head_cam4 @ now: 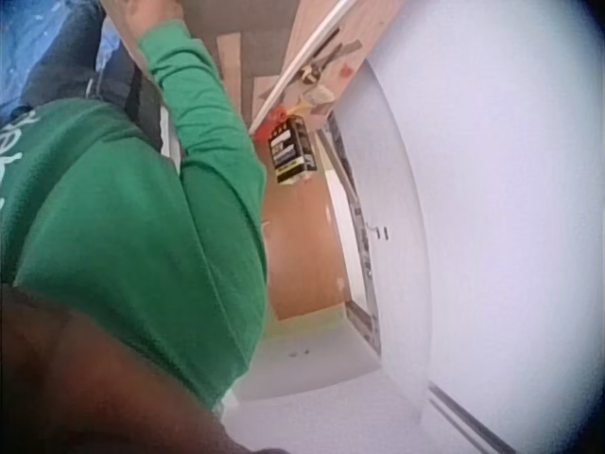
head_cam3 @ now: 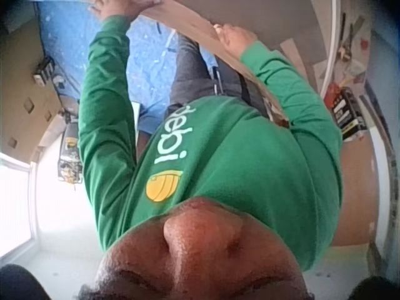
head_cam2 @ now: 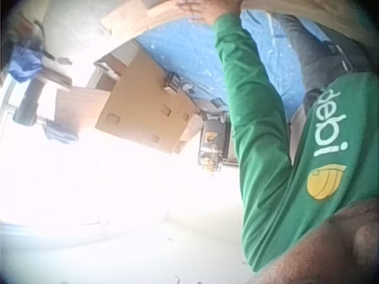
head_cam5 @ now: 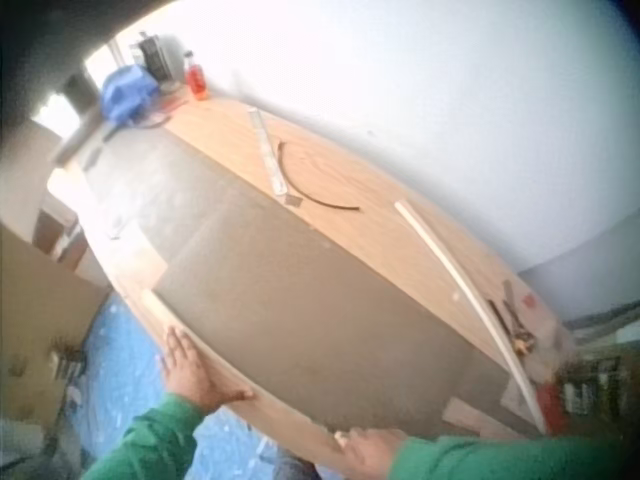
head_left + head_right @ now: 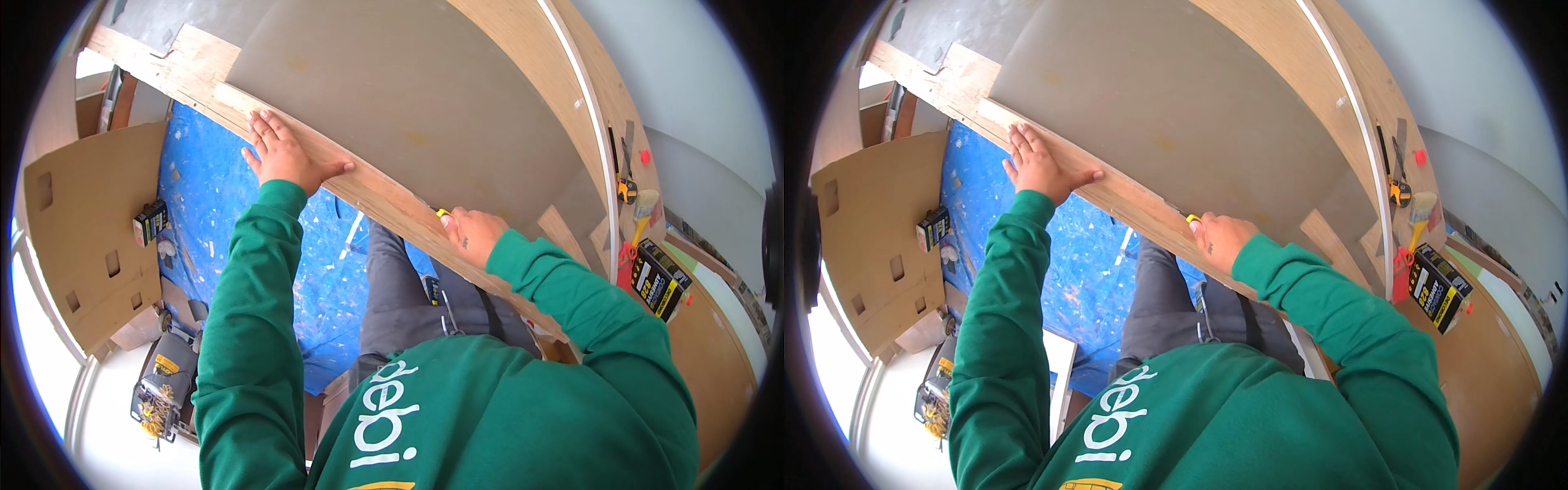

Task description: The person uses a utility knife to cut a strip of wood veneer along the edge of a larger board. They then move to another board and repeat the cutting process, removing a strip from its edge.

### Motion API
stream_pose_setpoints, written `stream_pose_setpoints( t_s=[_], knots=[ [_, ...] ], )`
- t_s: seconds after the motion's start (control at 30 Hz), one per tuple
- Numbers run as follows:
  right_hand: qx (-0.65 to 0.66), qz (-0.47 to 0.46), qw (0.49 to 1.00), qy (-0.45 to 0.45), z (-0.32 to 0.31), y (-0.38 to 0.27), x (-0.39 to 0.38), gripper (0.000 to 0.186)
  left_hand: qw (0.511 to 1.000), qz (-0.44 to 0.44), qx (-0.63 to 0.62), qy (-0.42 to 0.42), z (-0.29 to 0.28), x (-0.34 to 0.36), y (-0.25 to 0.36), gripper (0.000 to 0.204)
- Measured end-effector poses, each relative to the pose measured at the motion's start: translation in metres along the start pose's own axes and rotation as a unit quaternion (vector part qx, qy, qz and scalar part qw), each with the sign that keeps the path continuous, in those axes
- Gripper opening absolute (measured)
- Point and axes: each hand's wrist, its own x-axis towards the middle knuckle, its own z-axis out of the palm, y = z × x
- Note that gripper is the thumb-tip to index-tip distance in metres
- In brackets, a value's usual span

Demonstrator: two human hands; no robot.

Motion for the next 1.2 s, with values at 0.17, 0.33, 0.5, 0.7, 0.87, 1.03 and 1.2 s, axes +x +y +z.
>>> stream_pose_setpoints(
  t_s=[0.17,0.33,0.5,0.7,0.87,1.03,1.2],
  knots=[
    [0.003,0.021,1.0,-0.007,0.005,0.009,-0.012,0.042,1.0,-0.001,-0.001,-0.004,-0.002,-0.001,0.001,0.157],
    [0.005,0.021,1.0,0.016,0.015,0.02,-0.023,0.041,1.0,-0.007,0.01,-0.005,-0.002,-0.002,0.003,0.158],
    [0.003,0.04,0.999,-0.005,0.011,0.021,-0.028,0.04,1.0,0.006,-0.007,0.013,0.003,0.002,-0.002,0.159],
    [0.001,0.038,0.999,0.007,0.016,0.034,-0.044,0.042,1.0,0.008,-0.019,0.016,0.003,0.002,-0.001,0.16],
    [0.067,0.028,0.997,0.01,0.022,0.056,-0.062,0.043,1.0,0.01,-0.016,0.016,0.0,0.001,0.001,0.159],
    [0.274,0.045,0.958,0.068,0.003,0.041,-0.058,0.043,1.0,-0.007,-0.001,-0.002,-0.007,-0.001,0.003,0.156],
    [0.483,0.007,0.874,0.059,-0.002,-0.021,0.012,0.042,1.0,-0.004,0.015,-0.001,-0.008,0.001,0.005,0.158]
  ],
)
